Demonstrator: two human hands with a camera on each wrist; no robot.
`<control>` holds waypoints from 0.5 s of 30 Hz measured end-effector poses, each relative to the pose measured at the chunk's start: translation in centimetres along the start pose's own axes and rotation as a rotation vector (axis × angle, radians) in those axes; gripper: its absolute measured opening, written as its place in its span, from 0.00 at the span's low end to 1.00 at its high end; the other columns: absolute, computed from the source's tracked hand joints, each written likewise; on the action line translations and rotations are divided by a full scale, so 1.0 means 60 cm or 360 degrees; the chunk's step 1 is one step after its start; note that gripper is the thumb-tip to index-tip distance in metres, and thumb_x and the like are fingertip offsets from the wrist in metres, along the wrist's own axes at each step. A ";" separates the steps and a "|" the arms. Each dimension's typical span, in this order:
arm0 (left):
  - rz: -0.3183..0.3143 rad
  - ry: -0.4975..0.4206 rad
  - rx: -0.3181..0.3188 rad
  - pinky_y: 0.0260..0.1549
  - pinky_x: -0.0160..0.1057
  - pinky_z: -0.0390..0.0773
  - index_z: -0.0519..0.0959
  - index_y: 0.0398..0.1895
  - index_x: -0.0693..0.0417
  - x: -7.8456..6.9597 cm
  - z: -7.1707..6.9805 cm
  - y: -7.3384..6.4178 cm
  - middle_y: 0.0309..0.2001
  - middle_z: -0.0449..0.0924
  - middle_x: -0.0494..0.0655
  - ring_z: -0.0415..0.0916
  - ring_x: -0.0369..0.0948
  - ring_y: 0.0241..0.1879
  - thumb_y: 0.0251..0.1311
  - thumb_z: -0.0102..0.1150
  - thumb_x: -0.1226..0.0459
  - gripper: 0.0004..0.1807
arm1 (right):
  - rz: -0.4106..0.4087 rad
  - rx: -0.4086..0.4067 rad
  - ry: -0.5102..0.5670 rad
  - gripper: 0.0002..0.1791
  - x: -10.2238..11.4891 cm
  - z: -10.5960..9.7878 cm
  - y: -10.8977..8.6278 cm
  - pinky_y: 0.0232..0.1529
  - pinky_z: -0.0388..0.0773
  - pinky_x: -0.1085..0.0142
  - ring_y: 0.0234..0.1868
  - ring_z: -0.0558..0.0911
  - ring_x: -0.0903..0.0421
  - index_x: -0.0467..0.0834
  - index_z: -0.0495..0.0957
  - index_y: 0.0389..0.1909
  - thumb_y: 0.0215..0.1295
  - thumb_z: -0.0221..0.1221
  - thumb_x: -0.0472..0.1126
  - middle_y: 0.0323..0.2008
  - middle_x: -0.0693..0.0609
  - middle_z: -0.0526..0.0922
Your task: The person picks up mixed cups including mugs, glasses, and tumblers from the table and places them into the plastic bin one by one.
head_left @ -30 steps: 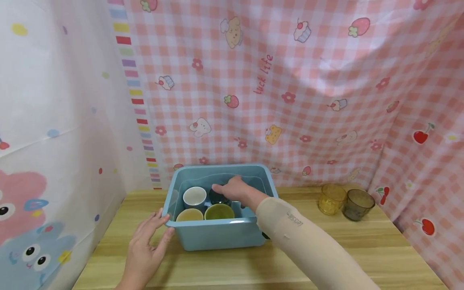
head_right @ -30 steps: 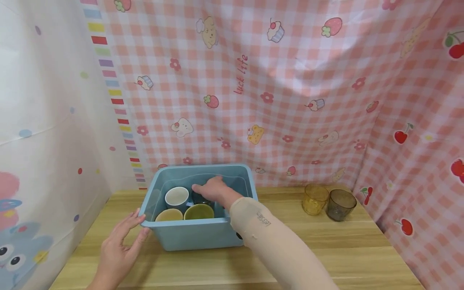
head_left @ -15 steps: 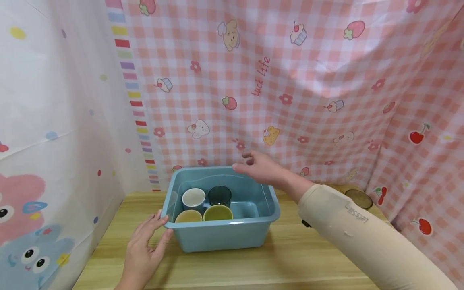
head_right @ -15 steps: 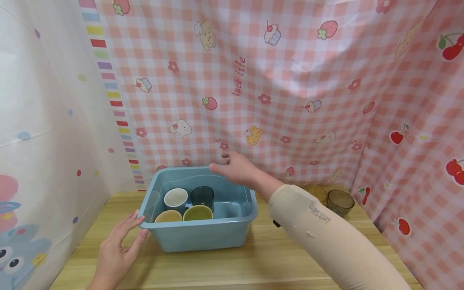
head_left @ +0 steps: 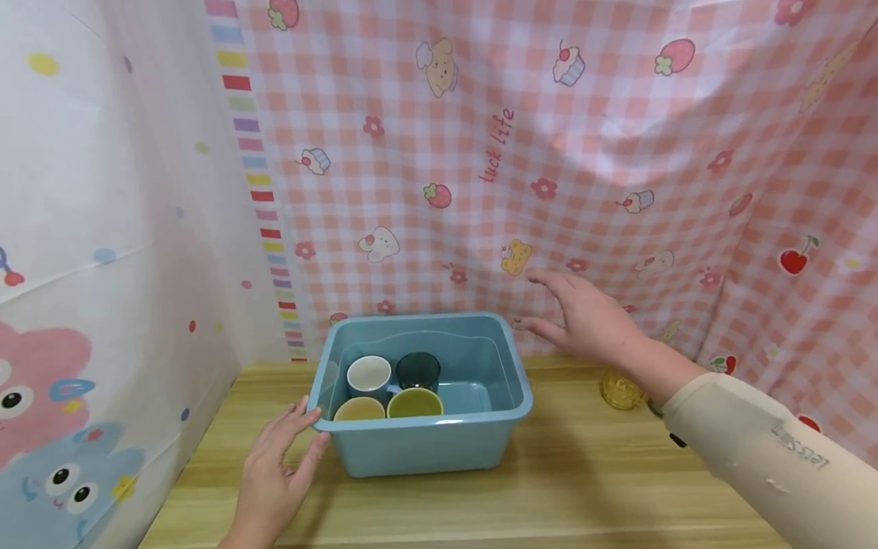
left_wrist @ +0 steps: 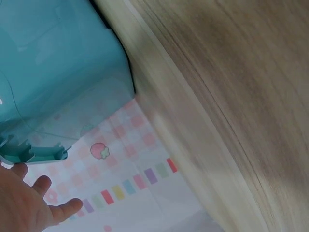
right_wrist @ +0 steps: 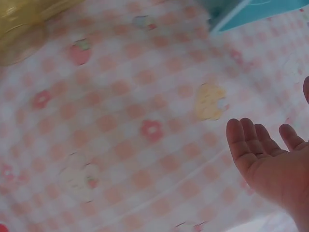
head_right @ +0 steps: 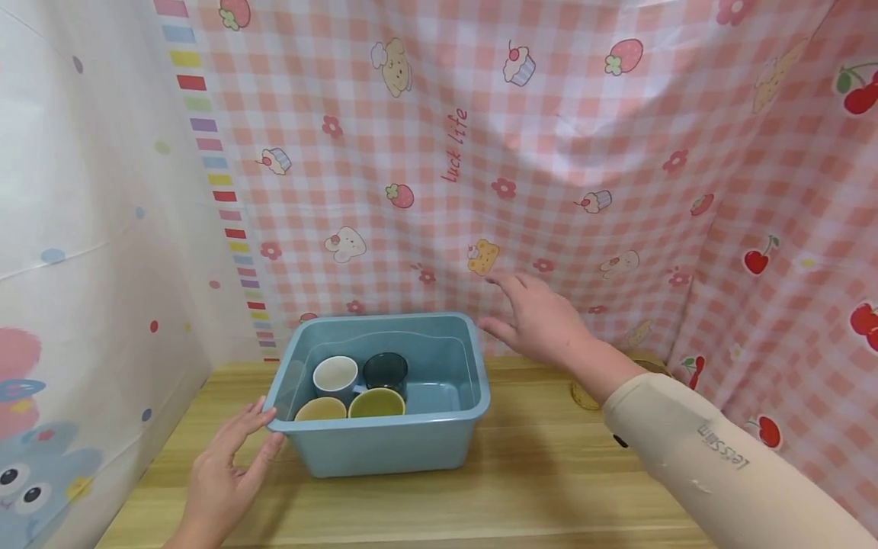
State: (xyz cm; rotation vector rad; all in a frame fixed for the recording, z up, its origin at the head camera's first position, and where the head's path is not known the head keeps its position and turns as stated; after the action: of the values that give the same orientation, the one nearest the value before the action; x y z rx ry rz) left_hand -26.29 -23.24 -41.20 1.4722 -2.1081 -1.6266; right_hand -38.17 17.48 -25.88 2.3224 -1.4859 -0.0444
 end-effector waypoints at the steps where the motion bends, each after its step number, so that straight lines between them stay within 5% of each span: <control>1: 0.0002 0.0002 0.0000 0.73 0.18 0.58 0.87 0.58 0.52 0.000 0.000 0.000 0.61 0.87 0.60 0.81 0.66 0.61 0.53 0.79 0.72 0.26 | 0.0011 -0.0009 -0.0018 0.41 -0.011 -0.004 -0.005 0.69 0.75 0.33 0.76 0.73 0.34 0.47 0.65 0.80 0.73 0.67 0.57 0.76 0.39 0.74; 15: 0.0052 0.0011 -0.0028 0.73 0.17 0.58 0.87 0.58 0.50 -0.016 -0.007 0.003 0.61 0.88 0.58 0.82 0.64 0.60 0.51 0.80 0.72 0.28 | 0.0286 0.0012 -0.0019 0.50 -0.156 -0.055 -0.045 0.63 0.76 0.30 0.63 0.80 0.28 0.33 0.57 0.81 0.75 0.62 0.63 0.74 0.25 0.68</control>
State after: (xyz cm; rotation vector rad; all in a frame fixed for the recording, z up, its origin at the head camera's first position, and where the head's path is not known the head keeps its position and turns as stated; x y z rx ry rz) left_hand -25.68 -22.82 -40.44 1.4288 -2.0971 -1.6224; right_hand -39.19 27.72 -25.39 2.1879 -1.6973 -0.0047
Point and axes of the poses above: each hand's wrist, its own y-axis towards the middle knuckle, its own z-axis out of the palm, x = y × z, the point moved 10 cm from there along y, towards the middle knuckle
